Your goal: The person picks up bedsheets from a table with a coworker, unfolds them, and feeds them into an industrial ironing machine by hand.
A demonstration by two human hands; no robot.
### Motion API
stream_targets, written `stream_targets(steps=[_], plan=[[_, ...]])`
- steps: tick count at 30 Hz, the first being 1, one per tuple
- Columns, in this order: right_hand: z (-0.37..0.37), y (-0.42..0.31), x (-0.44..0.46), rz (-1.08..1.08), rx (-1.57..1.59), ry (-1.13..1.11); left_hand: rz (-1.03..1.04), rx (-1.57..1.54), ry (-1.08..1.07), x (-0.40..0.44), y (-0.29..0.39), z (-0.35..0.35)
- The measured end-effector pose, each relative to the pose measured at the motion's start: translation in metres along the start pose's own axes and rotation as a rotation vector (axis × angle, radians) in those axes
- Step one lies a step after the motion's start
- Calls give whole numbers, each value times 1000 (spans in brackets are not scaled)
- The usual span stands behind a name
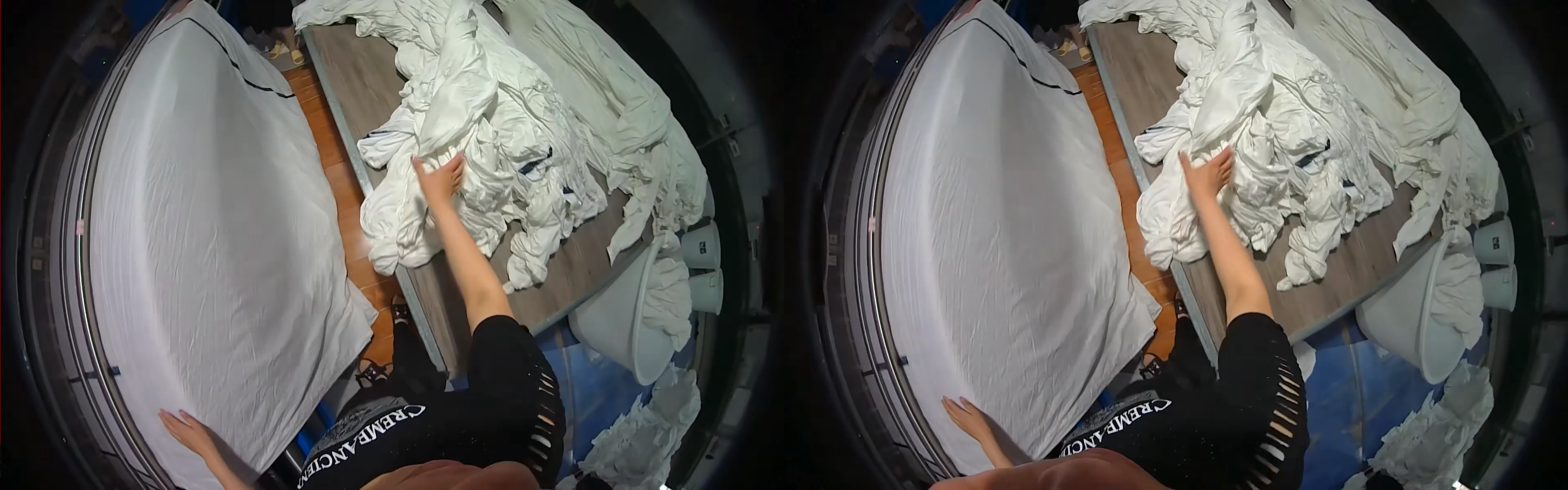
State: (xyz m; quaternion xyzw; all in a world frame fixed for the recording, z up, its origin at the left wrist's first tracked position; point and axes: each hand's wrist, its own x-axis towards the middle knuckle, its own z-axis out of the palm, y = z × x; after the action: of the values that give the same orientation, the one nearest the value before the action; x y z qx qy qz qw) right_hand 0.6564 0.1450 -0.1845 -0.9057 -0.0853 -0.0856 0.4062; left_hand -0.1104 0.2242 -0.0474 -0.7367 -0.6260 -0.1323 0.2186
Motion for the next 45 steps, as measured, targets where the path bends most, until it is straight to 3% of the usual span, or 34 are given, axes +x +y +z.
stream_targets(steps=[2, 4, 6, 9, 11, 13, 14, 16, 17, 18, 19, 20, 22, 24, 26, 27, 29, 30, 31, 33, 36, 38, 39, 40, 41, 43, 44, 45], plan=[[15, 5, 65, 25, -361, 110, 103, -37, -89, 30, 91, -40], [3, 30, 99, 12, -604, 54, 260, -96, -230, 53, 168, -69], [5, 65, 136, 265, -547, -405, 236, -147, -283, 54, 196, -59], [3, 84, 162, 179, -515, -563, 222, -295, -440, 47, 223, -36], [-23, 98, 152, -69, -49, -567, 307, -418, -522, 45, 266, -22], [-49, 90, 125, 58, 541, -580, 430, -630, -609, 53, 322, -15], [-65, 81, 116, 246, 895, -612, 465, -771, -672, 61, 358, -14], [-102, 71, 104, 413, 1307, -772, 503, -1009, -764, 70, 430, 0], [-116, 78, 95, 402, 1363, -795, 471, -1087, -861, 78, 474, -8], [-126, 85, 84, 428, 1377, -821, 343, -1383, -878, 70, 517, 3], [-131, 95, 68, 482, 1365, -849, 417, -1315, -761, 62, 558, 6], [-133, 105, 46, 550, 1331, -877, 432, -1434, -728, 48, 594, -1], [-127, 117, 2, 675, 1251, -936, 361, -1601, -1043, 36, 623, -45], [-118, 112, -19, 717, 1165, -978, 647, -1588, -1541, 32, 619, -42], [-107, 95, -22, 680, 1077, -1003, 114, -1641, -1822, 33, 567, -98], [-102, 86, -26, 649, 1045, -1013, 305, -1635, -1511, 21, 539, -72], [-94, 60, -39, 554, 978, -1042, 374, -1359, -1261, 37, 462, -71], [-92, 44, -45, 493, 948, -1064, -9, -1569, -1229, 26, 414, -20], [-79, 46, -59, 508, 959, -1040, -116, -1406, -973, 34, 371, -25], [-63, 48, -96, 307, 700, -1030, -402, -1258, -778, 47, 311, -64], [-72, 15, -183, 78, 431, -1099, -434, -1104, -582, 37, 239, -56], [-77, -7, -240, -64, 419, -1185, -642, -1615, -382, 43, 194, -60], [-85, -12, -264, -92, 529, -1219, -659, -1626, -378, 43, 179, -57], [-92, -15, -288, -120, 640, -1252, -760, -1847, -389, 45, 165, -51], [-99, -19, -315, 78, 846, -1273, -860, -2068, -395, 45, 149, -47], [-100, -5, -341, 255, 804, -1403, -909, -2040, -446, 34, 152, -64], [-67, 29, -352, 356, 737, -1470, -796, -1988, -463, 24, 162, -57], [-82, 34, -358, 432, 784, -1458, -690, -1936, -496, 10, 179, -49]])
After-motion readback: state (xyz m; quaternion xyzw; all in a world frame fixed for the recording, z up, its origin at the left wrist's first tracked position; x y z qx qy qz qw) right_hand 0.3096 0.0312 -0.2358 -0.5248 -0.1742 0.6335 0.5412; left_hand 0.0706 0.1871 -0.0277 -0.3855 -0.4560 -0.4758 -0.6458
